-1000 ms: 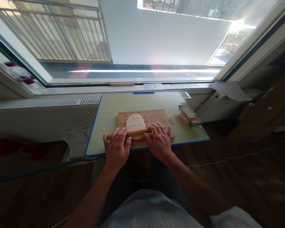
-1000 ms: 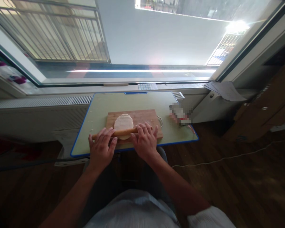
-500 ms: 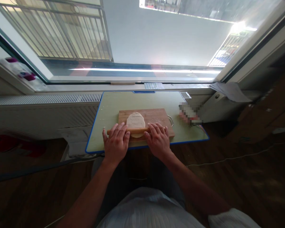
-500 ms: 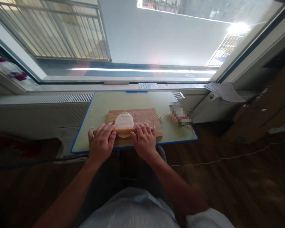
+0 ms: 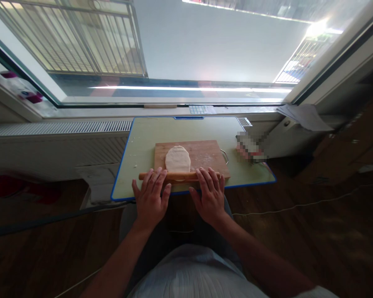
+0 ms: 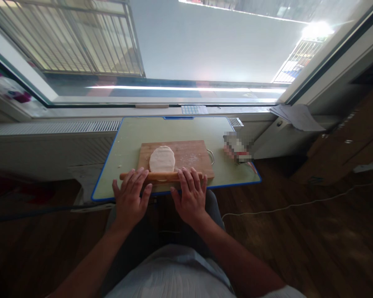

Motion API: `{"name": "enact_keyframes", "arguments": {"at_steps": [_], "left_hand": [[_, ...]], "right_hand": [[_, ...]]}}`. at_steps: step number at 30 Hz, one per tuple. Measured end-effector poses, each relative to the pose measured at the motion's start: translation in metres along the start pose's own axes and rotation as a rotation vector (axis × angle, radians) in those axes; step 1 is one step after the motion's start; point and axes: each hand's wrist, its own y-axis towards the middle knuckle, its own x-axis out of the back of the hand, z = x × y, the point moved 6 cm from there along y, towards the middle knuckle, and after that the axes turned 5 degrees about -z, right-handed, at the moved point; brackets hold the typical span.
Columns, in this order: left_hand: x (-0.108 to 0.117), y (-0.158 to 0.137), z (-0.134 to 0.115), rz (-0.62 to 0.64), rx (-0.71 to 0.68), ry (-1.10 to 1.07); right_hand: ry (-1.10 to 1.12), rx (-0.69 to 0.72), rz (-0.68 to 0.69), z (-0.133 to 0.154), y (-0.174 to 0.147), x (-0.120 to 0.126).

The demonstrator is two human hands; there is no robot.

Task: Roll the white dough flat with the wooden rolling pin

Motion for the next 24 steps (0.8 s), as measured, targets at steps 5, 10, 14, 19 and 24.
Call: {"name": "enact_keyframes", "arguments": {"at_steps": [5,10,14,19,24], "left_hand": [[-0.007,0.024,0.000,0.072,0.058,0.016],[-0.017,0.053,0.002,0.146,0.124,0.019],[-0.026,0.072,0.004,0.204,0.140,0.028],[-0.028,0.077,0.006,0.224,0.137,0.037],[-0.018,0.059,0.003,0.203,0.097,0.021]], "right_hand": [[-0.007,-0.063,0.041,-0.005,0.022,-0.009],[-0.026,-0.130,0.129,-0.012,0.055,-0.020],[-0.058,-0.172,0.142,-0.019,0.078,-0.029],[-0.048,-0.181,0.158,-0.021,0.085,-0.032],[-0.054,-0.180,0.159,-0.017,0.062,-0.023]]}}
